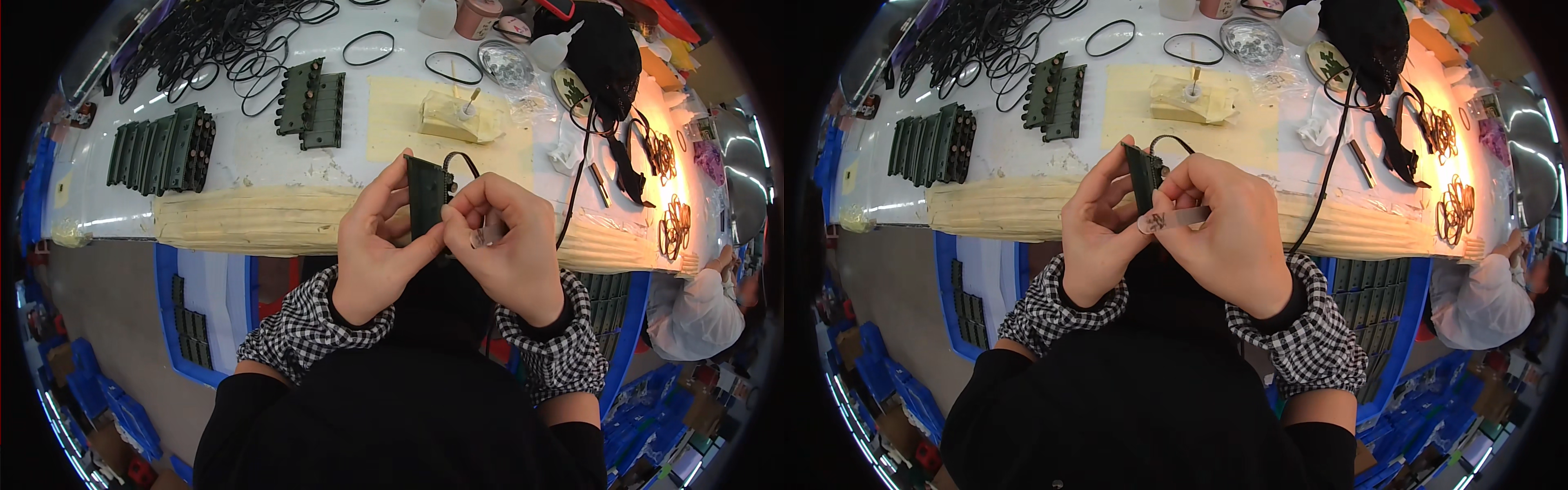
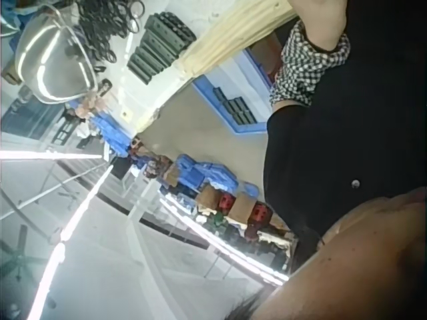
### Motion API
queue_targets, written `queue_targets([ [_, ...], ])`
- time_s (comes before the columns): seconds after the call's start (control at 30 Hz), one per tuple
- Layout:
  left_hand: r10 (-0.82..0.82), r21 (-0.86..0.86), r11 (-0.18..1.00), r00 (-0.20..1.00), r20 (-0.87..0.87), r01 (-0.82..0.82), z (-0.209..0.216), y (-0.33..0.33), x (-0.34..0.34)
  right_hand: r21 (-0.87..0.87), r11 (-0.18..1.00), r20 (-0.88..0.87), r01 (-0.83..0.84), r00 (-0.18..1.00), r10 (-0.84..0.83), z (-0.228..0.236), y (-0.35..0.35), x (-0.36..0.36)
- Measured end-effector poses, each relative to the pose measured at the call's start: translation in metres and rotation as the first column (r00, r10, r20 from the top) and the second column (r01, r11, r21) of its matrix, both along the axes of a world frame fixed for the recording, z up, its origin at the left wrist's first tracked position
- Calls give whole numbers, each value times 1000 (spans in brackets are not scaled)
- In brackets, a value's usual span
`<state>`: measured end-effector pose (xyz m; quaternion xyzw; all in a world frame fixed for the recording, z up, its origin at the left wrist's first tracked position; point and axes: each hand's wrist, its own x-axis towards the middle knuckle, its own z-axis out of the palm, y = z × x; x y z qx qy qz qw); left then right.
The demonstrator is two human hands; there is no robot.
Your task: Assembling small green plastic tank tracks for toy vehicles using a fine-tipped tool.
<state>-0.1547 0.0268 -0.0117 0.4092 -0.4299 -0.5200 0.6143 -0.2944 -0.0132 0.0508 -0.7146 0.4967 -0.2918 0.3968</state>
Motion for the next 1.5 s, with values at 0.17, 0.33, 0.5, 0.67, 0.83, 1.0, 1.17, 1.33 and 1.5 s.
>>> queue_targets([
  [0.17,-43,42,998,997,-61,45,-2,-3,4,-161,987,-43,-4,999,-3,-4,2,0],
  [0.33,-159,122,976,973,-166,180,5,-4,11,-233,973,-23,5,1000,-11,-6,4,1],
  [0.5,-284,65,942,885,-370,329,3,-10,27,-356,934,-12,28,999,-35,-13,5,5],
  [0.67,-162,286,926,943,-290,247,17,-17,22,-658,749,-154,-81,988,-28,-23,15,13],
  [0.83,-204,300,883,871,-446,361,19,-21,27,-699,701,-179,-142,984,21,-22,22,12],
  [1.0,-295,241,832,768,-568,499,17,-21,33,-521,853,49,23,999,3,10,7,-1],
  [1.17,-381,228,798,760,-526,558,22,-18,29,-328,943,96,-48,992,84,5,-17,-2],
  [1.33,-389,259,783,771,-504,565,20,-18,31,-278,958,65,-72,994,93,0,-16,-3],
  [1.5,-397,264,783,778,-486,564,23,-16,28,-249,964,45,-96,993,111,0,-15,-6],
])
